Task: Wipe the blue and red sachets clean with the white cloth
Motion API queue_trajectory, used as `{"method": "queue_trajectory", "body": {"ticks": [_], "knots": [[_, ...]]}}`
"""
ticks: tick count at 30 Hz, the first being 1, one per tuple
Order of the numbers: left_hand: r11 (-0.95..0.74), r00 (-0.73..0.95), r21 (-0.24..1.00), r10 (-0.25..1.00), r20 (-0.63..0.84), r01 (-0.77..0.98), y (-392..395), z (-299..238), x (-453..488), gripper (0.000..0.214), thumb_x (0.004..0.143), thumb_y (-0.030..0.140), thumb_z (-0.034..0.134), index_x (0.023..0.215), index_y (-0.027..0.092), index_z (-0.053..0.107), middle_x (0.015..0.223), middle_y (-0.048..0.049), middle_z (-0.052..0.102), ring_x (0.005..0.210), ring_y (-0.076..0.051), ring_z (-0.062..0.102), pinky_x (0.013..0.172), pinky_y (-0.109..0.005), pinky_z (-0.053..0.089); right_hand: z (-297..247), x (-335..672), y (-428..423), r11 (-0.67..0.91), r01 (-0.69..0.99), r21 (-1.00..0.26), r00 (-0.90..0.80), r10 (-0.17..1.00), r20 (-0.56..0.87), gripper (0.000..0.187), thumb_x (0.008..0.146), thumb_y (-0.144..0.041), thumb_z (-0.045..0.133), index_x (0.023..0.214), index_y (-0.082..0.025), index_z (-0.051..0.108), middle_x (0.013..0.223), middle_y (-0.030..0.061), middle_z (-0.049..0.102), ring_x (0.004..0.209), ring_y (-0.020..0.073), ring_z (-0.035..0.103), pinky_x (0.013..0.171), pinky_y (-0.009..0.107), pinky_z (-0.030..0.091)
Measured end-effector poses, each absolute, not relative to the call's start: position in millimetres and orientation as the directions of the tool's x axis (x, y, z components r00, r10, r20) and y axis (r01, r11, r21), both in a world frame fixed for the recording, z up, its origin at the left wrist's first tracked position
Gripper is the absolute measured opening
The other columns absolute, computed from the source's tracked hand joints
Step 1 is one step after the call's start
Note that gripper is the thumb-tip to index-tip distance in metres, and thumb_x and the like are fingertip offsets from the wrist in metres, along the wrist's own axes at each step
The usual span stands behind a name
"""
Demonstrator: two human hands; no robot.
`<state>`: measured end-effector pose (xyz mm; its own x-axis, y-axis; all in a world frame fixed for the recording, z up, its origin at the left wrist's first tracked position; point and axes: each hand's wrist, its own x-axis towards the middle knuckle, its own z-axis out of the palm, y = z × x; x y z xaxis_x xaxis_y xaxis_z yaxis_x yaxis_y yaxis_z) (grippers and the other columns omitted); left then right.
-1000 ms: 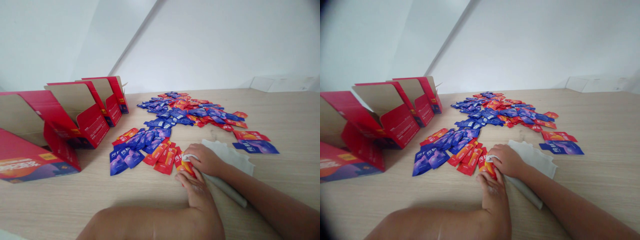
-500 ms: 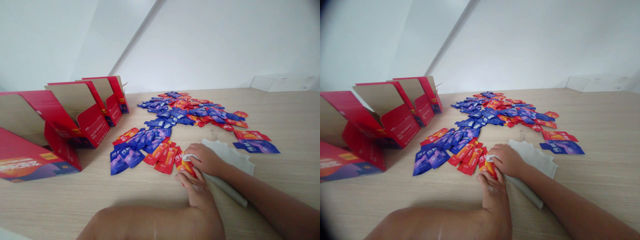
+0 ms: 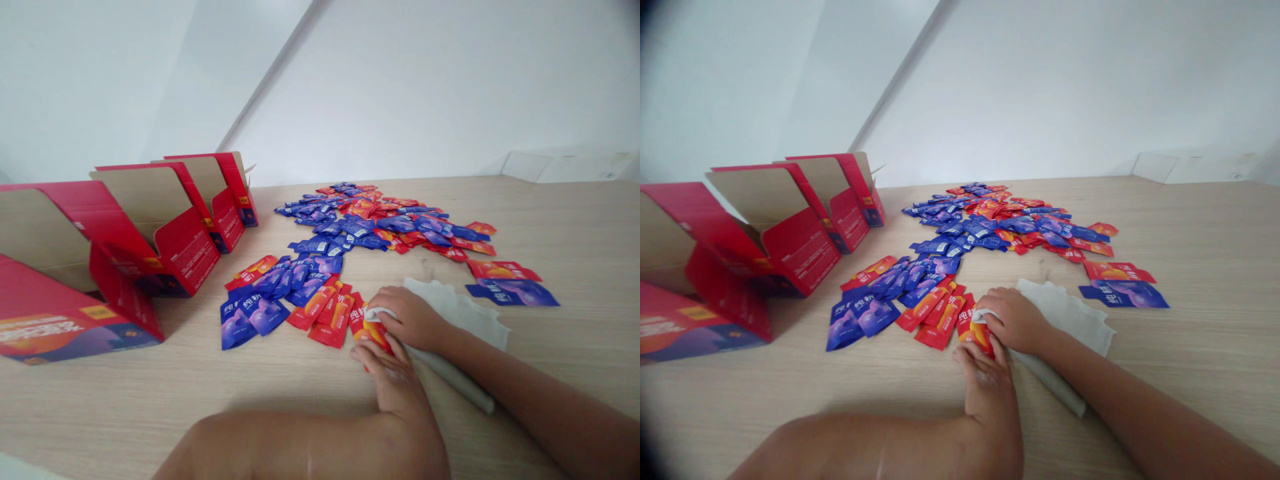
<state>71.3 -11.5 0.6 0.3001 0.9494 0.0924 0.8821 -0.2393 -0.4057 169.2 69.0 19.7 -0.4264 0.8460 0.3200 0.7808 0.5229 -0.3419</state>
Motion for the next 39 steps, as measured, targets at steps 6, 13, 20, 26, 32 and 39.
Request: {"method": "queue_trajectory", "body": {"ticks": [6,13,20,26,32,39], "knots": [[-0.24,0.303,-0.422,0.949,0.089,0.874,-13.6,0.2,71.2,0.047,0.083,0.007,0.035,0.127,0.016,0.047,0.117,-0.0203,0.06,0.106,-0.03,0.056,0.093,-0.055,0.039,20.9,168.1,68.6,0.51,0.789,-0.342,-0.416,0.854,0.312,0.018,0.081,-0.016,0.046,0.09,-0.017,0.062,0.087,0.0056,0.062,0.083,0.0185,0.052,0.077,0.031,0.038],[-0.247,0.315,-0.446,0.945,0.083,0.86,-11.6,-1.1,70.5,0.047,0.083,0.009,0.034,0.128,0.016,0.046,0.12,-0.0212,0.058,0.107,-0.032,0.055,0.091,-0.055,0.04,21.5,168.3,68.8,0.508,0.787,-0.35,-0.416,0.856,0.308,0.018,0.081,-0.015,0.046,0.09,-0.017,0.062,0.087,0.0057,0.062,0.084,0.0187,0.052,0.077,0.031,0.038],[-0.256,0.326,-0.486,0.943,0.063,0.836,-11.3,-1.2,70.7,0.047,0.084,0.012,0.034,0.129,0.017,0.045,0.119,-0.0213,0.058,0.107,-0.033,0.055,0.091,-0.055,0.04,21.2,168.0,68.3,0.509,0.788,-0.347,-0.418,0.855,0.305,0.018,0.081,-0.015,0.046,0.091,-0.017,0.062,0.088,0.0058,0.061,0.084,0.0187,0.052,0.077,0.032,0.038],[-0.251,0.321,-0.506,0.945,0.056,0.825,-10.9,-0.8,70.9,0.048,0.084,0.011,0.034,0.13,0.019,0.044,0.12,-0.018,0.058,0.107,-0.032,0.055,0.091,-0.056,0.04,20.3,168.7,68.6,0.509,0.785,-0.352,-0.414,0.855,0.312,0.019,0.081,-0.015,0.046,0.091,-0.018,0.062,0.087,0.0057,0.062,0.084,0.0186,0.052,0.077,0.031,0.038],[-0.252,0.321,-0.488,0.945,0.062,0.835,-11.0,1.2,70.8,0.047,0.084,0.012,0.035,0.13,0.017,0.044,0.118,-0.0203,0.059,0.106,-0.033,0.056,0.09,-0.055,0.041,19.9,168.9,68.8,0.512,0.786,-0.347,-0.417,0.852,0.316,0.018,0.081,-0.015,0.046,0.09,-0.018,0.062,0.088,0.0055,0.062,0.083,0.0188,0.052,0.077,0.032,0.037],[-0.258,0.315,-0.402,0.945,0.082,0.878,-11.6,1.2,70.0,0.046,0.082,0.009,0.038,0.127,0.014,0.047,0.118,-0.0223,0.059,0.107,-0.032,0.055,0.092,-0.056,0.039,21.5,167.8,67.9,0.509,0.788,-0.346,-0.417,0.855,0.308,0.018,0.082,-0.016,0.046,0.091,-0.017,0.062,0.088,0.0059,0.062,0.083,0.0188,0.052,0.077,0.032,0.038]]}}
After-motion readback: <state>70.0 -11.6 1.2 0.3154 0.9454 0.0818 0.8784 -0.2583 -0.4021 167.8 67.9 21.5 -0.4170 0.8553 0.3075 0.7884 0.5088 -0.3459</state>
